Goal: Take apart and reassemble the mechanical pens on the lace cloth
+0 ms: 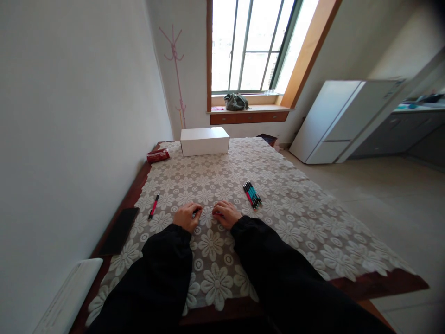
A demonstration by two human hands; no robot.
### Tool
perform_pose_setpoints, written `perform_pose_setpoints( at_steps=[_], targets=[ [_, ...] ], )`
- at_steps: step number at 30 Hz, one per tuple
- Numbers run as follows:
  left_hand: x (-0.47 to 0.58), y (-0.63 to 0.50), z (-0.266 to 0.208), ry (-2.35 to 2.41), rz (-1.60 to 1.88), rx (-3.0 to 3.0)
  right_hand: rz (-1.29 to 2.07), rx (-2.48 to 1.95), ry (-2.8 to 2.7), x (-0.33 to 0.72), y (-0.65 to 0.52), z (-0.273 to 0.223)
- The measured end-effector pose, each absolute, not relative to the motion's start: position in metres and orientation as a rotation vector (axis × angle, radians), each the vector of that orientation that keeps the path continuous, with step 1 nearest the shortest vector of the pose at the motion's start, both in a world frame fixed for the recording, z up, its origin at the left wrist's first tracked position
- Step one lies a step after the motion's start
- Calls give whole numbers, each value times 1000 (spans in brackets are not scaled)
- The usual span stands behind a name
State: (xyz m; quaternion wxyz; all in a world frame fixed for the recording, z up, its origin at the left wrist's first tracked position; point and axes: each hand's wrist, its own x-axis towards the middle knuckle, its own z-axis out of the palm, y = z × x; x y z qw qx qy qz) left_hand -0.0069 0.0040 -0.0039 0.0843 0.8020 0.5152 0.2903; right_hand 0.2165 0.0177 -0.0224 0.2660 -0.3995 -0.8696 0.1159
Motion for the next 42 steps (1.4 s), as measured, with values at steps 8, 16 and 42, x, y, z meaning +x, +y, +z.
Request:
perform_pose_setpoints(
  at_steps=[8,16,42],
  targets=[
    [-9,7,-10,1508,865,2339,382,-1177,-2321,217,14,-19],
    [-7,7,-11,1432,939,2243,279,-1284,-2470,215,10,-18],
    [0,1,-6,1036,996,2379,556,-1135,-2255,209,7,-23]
  ],
)
